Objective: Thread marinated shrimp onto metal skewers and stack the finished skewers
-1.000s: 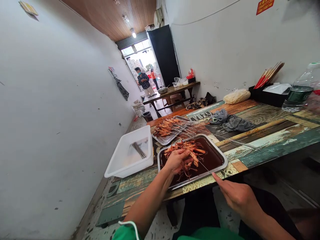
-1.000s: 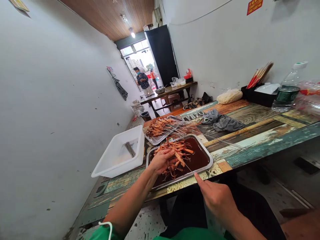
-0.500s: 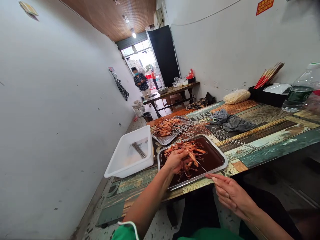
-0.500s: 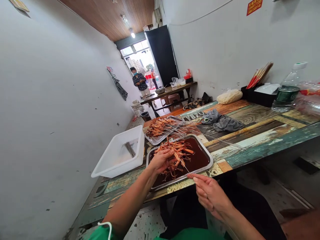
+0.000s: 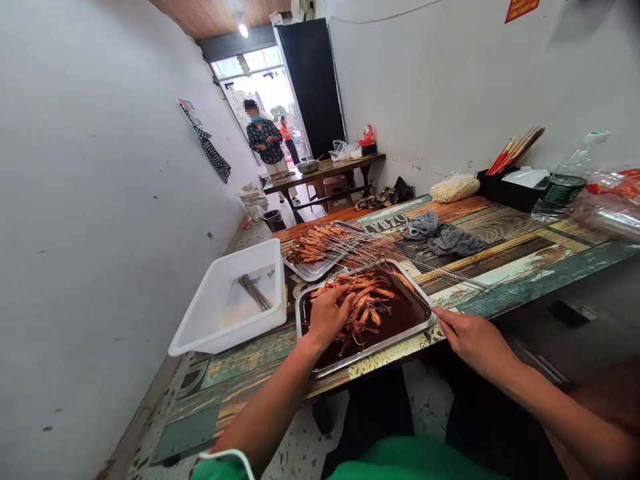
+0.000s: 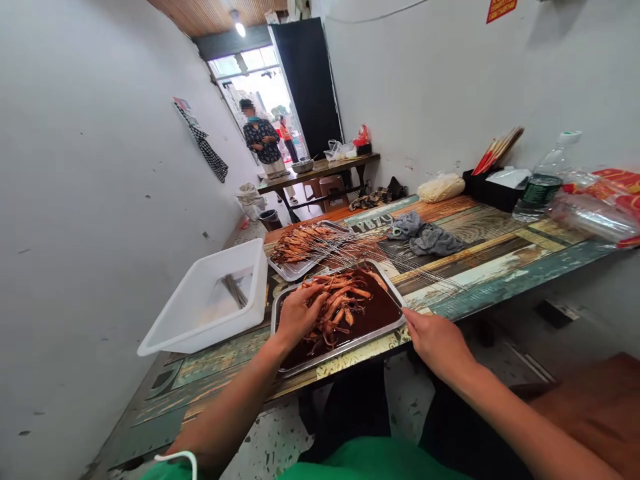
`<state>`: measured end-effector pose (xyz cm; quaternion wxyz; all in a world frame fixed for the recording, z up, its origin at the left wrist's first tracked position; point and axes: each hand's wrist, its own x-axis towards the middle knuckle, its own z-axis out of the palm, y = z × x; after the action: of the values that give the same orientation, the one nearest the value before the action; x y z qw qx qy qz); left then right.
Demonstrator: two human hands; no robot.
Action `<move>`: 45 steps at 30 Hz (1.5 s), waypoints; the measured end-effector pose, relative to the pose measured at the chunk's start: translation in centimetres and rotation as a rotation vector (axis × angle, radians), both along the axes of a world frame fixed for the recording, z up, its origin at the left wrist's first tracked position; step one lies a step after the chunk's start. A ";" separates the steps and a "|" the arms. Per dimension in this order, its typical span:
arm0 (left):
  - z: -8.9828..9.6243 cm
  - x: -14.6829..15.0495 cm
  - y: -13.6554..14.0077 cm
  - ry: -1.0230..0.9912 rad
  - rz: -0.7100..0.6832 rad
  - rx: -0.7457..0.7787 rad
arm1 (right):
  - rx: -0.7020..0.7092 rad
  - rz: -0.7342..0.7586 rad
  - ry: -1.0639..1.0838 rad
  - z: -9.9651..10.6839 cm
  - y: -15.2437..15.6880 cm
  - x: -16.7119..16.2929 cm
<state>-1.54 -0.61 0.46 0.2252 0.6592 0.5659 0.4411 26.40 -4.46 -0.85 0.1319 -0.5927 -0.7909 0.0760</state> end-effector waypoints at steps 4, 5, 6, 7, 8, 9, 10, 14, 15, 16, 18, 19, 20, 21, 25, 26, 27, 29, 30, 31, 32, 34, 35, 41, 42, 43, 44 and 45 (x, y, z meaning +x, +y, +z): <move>-0.3 -0.3 -0.1 -0.008 -0.009 0.067 | -0.083 0.057 -0.117 1.2 1.3 -0.9; -0.3 -0.3 -0.1 -0.002 -0.012 0.082 | -0.102 0.073 -0.129 1.4 1.5 -1.2; -0.4 -0.4 -0.1 0.006 -0.014 0.101 | -0.120 0.083 -0.132 1.6 1.8 -1.4; -0.4 -0.4 -0.1 0.016 -0.016 0.123 | -0.137 0.086 -0.125 1.7 2.0 -1.7; -0.5 -0.4 -0.1 0.035 -0.018 0.148 | -0.154 0.086 -0.109 1.8 2.2 -1.9; -0.5 -0.5 -0.1 0.068 -0.019 0.174 | -0.171 0.083 -0.082 1.9 2.4 -2.0; -0.5 -0.5 -0.1 0.115 -0.018 0.200 | -0.189 0.077 -0.044 1.9 2.5 -2.0; -0.6 -0.6 0.0 0.331 0.016 0.306 | -0.260 0.043 0.227 1.8 2.7 -1.6; -0.6 -0.6 0.0 0.358 0.031 0.333 | -0.289 0.031 0.318 1.7 2.5 -1.4; -0.7 -0.6 0.1 0.378 0.042 0.356 | -0.328 0.015 0.413 1.5 2.3 -1.2; -0.8 -0.6 0.1 0.403 0.053 0.389 | -0.434 -0.024 0.605 1.1 1.6 -0.8; -0.9 -0.5 0.1 0.412 0.052 0.400 | -0.491 -0.046 0.700 0.9 1.2 -0.7; -1.0 -0.5 0.2 0.417 0.050 0.407 | -0.545 -0.068 0.792 0.8 0.8 -0.6; -1.1 -0.5 0.2 0.421 0.049 0.413 | -0.590 -0.088 0.880 0.6 0.4 -0.6; -1.4 -0.5 0.4 0.421 0.058 0.418 | -0.705 -0.174 1.170 0.1 -0.1 -1.1; -1.4 -0.4 0.4 0.424 0.061 0.416 | -0.729 -0.197 1.220 0.1 0.0 -1.3; -1.4 -0.4 0.3 0.428 0.061 0.414 | -0.755 -0.220 1.262 0.0 0.1 -1.4; -1.3 -0.4 0.3 0.438 0.053 0.413 | -0.805 -0.263 1.317 0.0 0.5 -1.5; -1.2 -0.4 0.2 0.439 0.045 0.415 | -0.826 -0.282 1.332 0.0 0.7 -1.5; -1.2 -0.4 0.1 0.438 0.038 0.417 | -0.842 -0.300 1.340 0.0 0.9 -1.5; -1.2 -0.3 0.1 0.434 0.033 0.420 | -0.852 -0.314 1.340 0.1 0.9 -1.4; -1.2 -0.3 0.1 0.422 0.029 0.423 | -0.848 -0.334 1.325 0.2 0.9 -1.3; -1.2 -0.3 0.1 0.416 0.029 0.422 | -0.834 -0.337 1.311 0.3 0.8 -1.2; -1.3 -0.2 0.2 0.379 0.026 0.389 | -0.710 -0.313 1.168 1.2 -1.0 -1.2; -1.4 -0.2 0.2 0.378 0.021 0.384 | -0.694 -0.303 1.144 1.5 -1.2 -1.2; -1.4 -0.2 0.2 0.380 0.015 0.380 | -0.679 -0.292 1.122 1.8 -1.4 -1.1; -1.4 -0.2 0.2 0.385 0.008 0.377 | -0.662 -0.279 1.101 2.2 -1.6 -1.1; -1.4 -0.1 0.2 0.390 0.004 0.373 | -0.643 -0.264 1.082 2.6 -1.6 -1.0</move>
<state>-1.68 -0.43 -0.98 -0.0143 0.7608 0.5088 0.4026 25.38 -6.07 1.78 0.3364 -0.5730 -0.4706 0.5805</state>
